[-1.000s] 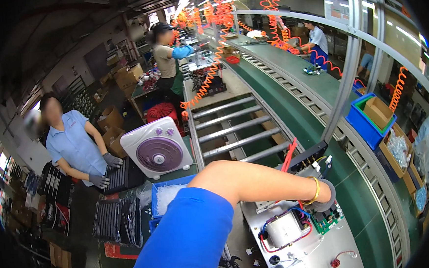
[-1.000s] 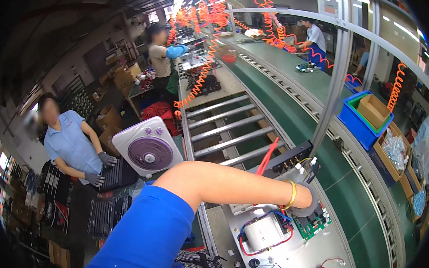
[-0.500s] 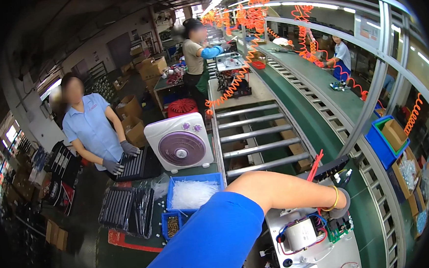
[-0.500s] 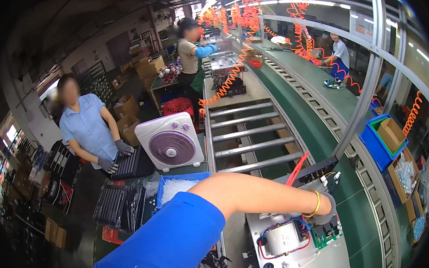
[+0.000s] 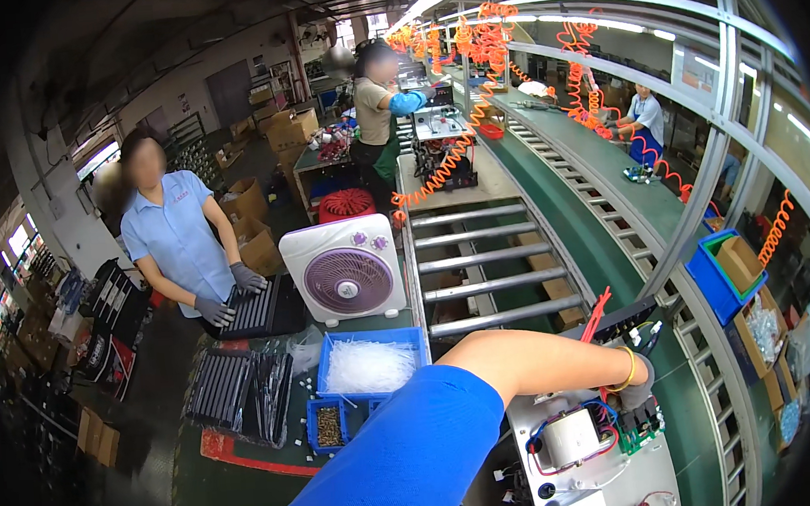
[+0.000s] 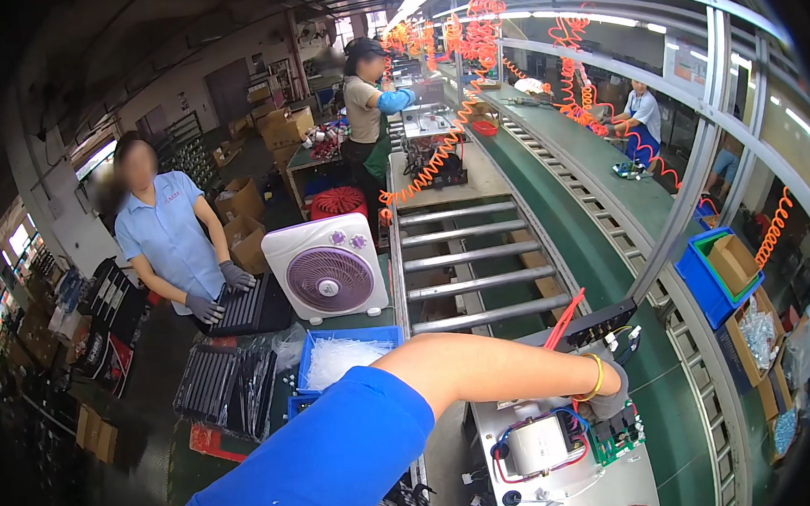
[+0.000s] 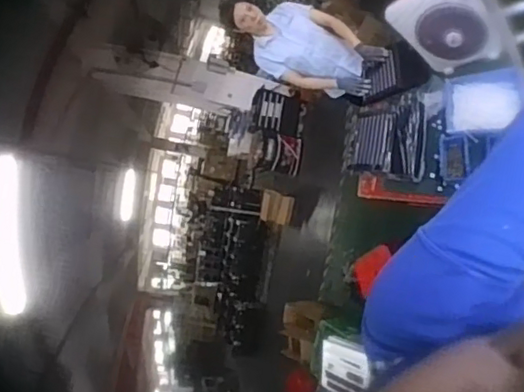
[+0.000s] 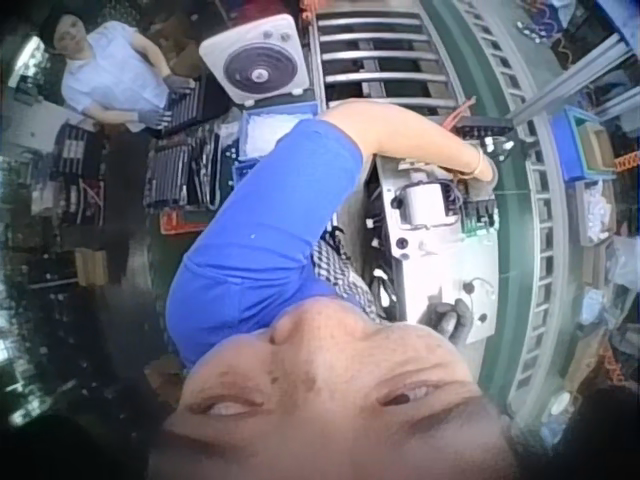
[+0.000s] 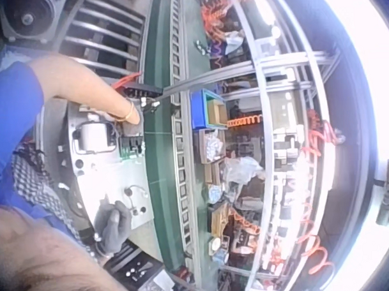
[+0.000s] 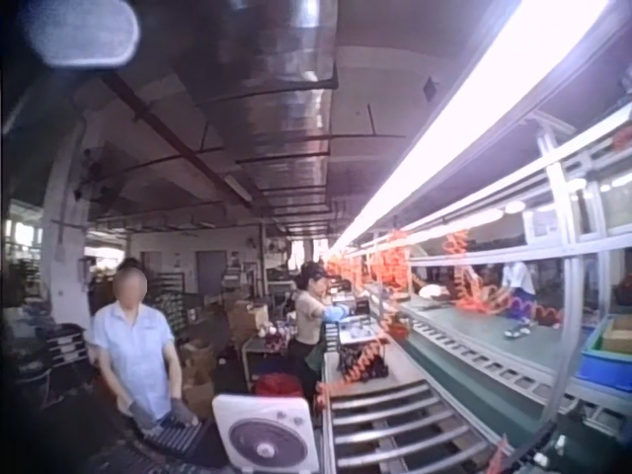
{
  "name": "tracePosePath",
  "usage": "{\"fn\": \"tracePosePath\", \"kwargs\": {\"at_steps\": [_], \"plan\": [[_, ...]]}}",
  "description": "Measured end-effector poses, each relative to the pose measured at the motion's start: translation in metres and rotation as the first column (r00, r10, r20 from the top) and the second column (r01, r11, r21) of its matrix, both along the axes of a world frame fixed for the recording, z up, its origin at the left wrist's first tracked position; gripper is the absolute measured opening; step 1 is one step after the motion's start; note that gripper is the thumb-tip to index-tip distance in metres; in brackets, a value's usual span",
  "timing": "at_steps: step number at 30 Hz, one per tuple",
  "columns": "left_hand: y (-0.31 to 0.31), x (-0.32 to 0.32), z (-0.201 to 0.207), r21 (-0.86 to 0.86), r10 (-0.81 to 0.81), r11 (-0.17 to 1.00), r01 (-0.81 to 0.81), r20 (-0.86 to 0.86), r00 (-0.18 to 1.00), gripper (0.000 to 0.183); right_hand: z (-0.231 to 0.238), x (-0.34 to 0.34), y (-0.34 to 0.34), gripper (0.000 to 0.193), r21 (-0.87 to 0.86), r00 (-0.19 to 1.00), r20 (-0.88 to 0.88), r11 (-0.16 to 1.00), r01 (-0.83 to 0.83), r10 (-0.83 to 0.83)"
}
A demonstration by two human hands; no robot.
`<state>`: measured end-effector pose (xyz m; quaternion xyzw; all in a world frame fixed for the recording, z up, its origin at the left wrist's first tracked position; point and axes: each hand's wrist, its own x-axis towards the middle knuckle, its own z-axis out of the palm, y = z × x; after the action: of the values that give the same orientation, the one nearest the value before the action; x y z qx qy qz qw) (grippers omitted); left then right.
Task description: The person uses a pneumatic screwdriver to fasten a black metal grille onto a silver electronic device on a conveyor line. They then receive a stack of wrapped grilles from a coworker, unwrap one, and proceed to connect red and black wires to a circuit board inside the device.
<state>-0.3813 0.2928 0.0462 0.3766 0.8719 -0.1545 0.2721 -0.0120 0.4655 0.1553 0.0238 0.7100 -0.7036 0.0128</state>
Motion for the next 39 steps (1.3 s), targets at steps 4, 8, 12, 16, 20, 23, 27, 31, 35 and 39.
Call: {"fn": "tracePosePath", "kwargs": {"at_steps": [4,8,12,16,20,23,27,31,35,39], "plan": [[-0.004,0.002,0.006,0.001,0.010,1.000,-0.010,-0.003,1.000,0.022,0.001,0.001,-0.002,0.032,-0.015,1.000,0.008,1.000,0.007,-0.006],[-0.007,0.004,0.010,0.002,0.023,1.000,-0.023,0.004,1.000,0.021,0.002,0.000,0.001,0.029,-0.033,1.000,0.018,0.999,-0.019,0.020],[-0.011,0.007,0.016,0.004,0.033,0.999,-0.033,0.018,0.999,0.021,0.012,0.000,0.004,0.024,-0.086,0.984,0.176,0.996,0.020,-0.004],[-0.012,0.017,0.029,0.012,0.034,0.999,-0.035,0.034,0.999,0.021,0.017,-0.002,0.003,0.022,-0.298,0.895,0.446,0.942,0.155,-0.006],[-0.031,0.047,0.061,0.044,0.080,0.996,-0.083,0.064,0.995,0.021,0.007,0.012,-0.005,0.023,-0.148,0.989,0.146,0.989,0.026,-0.004],[-0.033,0.062,0.099,0.064,0.072,0.995,-0.077,0.082,0.994,0.021,0.000,0.004,0.012,0.022,0.118,0.972,-0.129,0.976,-0.181,0.195],[-0.048,0.056,0.103,-0.135,-0.350,0.926,0.352,0.041,0.936,0.026,0.017,-0.003,0.009,0.024,0.185,0.975,-0.002,0.959,-0.217,0.221],[-0.032,0.037,0.108,-0.155,-0.222,0.955,0.252,0.190,0.956,0.027,0.022,-0.014,-0.017,0.023,-0.006,0.994,0.002,0.994,0.108,-0.108],[-0.025,0.036,0.128,-0.181,0.068,0.983,-0.021,0.255,0.964,0.037,0.023,-0.015,-0.018,0.019,0.030,0.994,-0.011,0.994,0.108,-0.108],[-0.029,0.028,0.141,-0.166,0.003,0.986,0.025,0.168,0.986,0.035,0.025,-0.015,-0.022,0.020,0.029,0.989,0.029,0.989,0.144,-0.145]]}}
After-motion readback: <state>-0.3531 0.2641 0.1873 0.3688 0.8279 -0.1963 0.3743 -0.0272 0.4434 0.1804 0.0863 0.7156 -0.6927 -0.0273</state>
